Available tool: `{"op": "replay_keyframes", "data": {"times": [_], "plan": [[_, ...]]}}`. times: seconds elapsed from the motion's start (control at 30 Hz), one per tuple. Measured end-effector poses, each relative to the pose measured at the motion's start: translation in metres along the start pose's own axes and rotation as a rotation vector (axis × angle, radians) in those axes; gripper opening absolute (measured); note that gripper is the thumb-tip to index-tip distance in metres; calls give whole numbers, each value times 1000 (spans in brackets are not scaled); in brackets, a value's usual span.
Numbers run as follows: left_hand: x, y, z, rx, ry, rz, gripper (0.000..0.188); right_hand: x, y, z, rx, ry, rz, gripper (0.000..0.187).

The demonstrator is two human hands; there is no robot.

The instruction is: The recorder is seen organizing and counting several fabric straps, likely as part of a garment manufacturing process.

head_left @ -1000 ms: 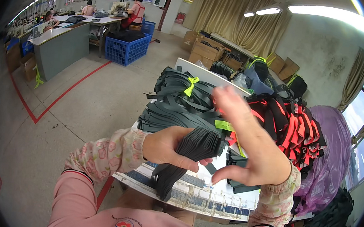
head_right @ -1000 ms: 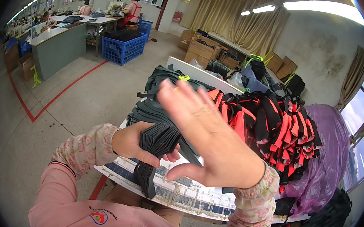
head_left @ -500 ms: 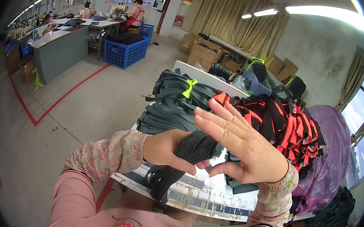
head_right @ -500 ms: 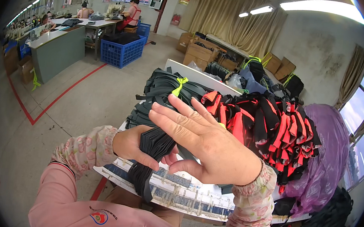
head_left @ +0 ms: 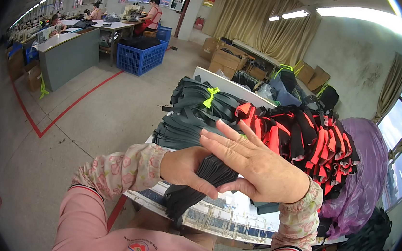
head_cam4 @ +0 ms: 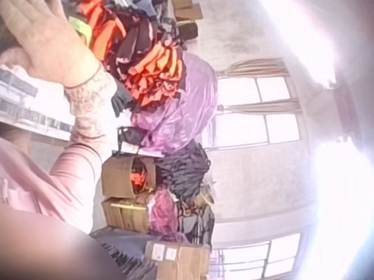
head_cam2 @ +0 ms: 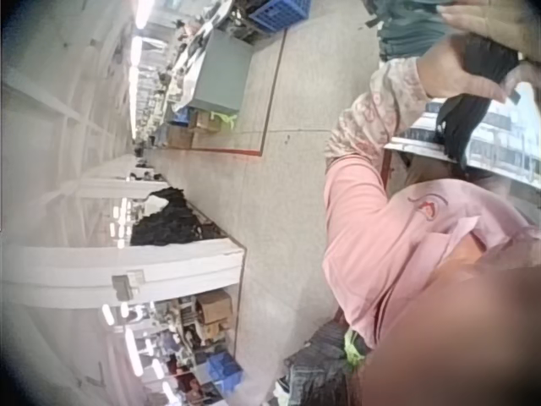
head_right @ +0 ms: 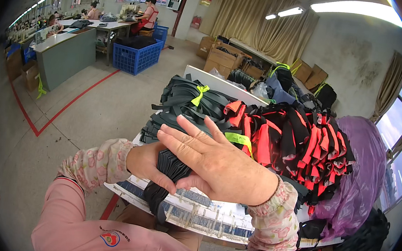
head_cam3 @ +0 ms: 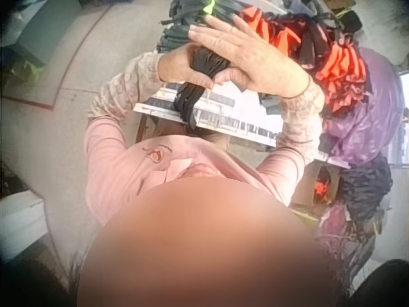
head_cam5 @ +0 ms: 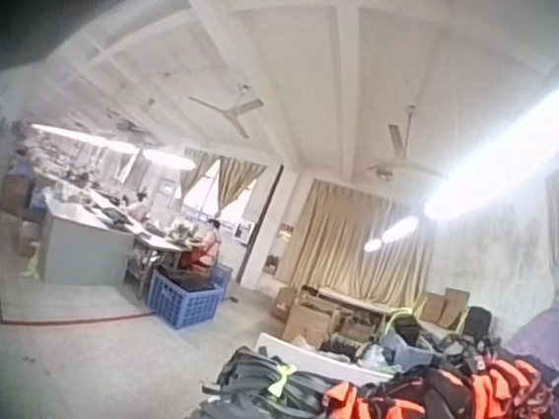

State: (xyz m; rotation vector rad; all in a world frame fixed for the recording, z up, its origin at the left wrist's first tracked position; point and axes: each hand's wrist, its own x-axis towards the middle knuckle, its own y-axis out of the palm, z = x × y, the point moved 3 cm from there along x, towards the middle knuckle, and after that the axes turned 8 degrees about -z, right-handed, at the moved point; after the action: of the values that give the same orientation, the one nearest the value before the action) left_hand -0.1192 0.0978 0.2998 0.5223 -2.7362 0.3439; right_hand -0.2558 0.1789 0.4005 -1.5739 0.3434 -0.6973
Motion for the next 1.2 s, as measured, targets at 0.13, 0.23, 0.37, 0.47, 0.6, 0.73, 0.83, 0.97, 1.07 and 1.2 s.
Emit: {"op": "replay_keyframes", "data": {"times": [0.13, 0.23, 0.37, 0.47, 0.6, 0.73, 0.83, 0.97, 1.07, 1.2], "plan": [[3, 4, 5, -162, -65, -13, 61, 2, 3, -9, 14, -57, -72, 72], [2, 3, 1, -47, 80, -40, 47, 6, 9, -14, 102, -88, -138, 58], [-2, 3, -4, 106, 198, -265, 35, -1, 46, -35, 972, 45, -443, 87], [7, -9, 6, -167, 166, -299, 38, -23, 140, -48, 1406, 152, -302, 89], [-8, -25, 8, -339, 226, -332, 39, -38, 237, -29, 1320, 359, -240, 74], [-37, -56, 17, -450, 359, -337, 39, -86, 308, -18, 1304, 583, -247, 60], [-60, -76, 49, -270, 210, -499, 41, -122, 305, -29, 884, 741, -349, 49], [-131, -117, 125, -144, -208, -672, 48, -160, 283, -54, 203, 828, -458, 40], [-162, -108, 181, 115, -426, -529, 51, -175, 283, -57, -5, 828, -292, 35], [-188, -69, 244, 711, -453, -331, 50, -190, 334, -45, -43, 812, -76, 43]]}}
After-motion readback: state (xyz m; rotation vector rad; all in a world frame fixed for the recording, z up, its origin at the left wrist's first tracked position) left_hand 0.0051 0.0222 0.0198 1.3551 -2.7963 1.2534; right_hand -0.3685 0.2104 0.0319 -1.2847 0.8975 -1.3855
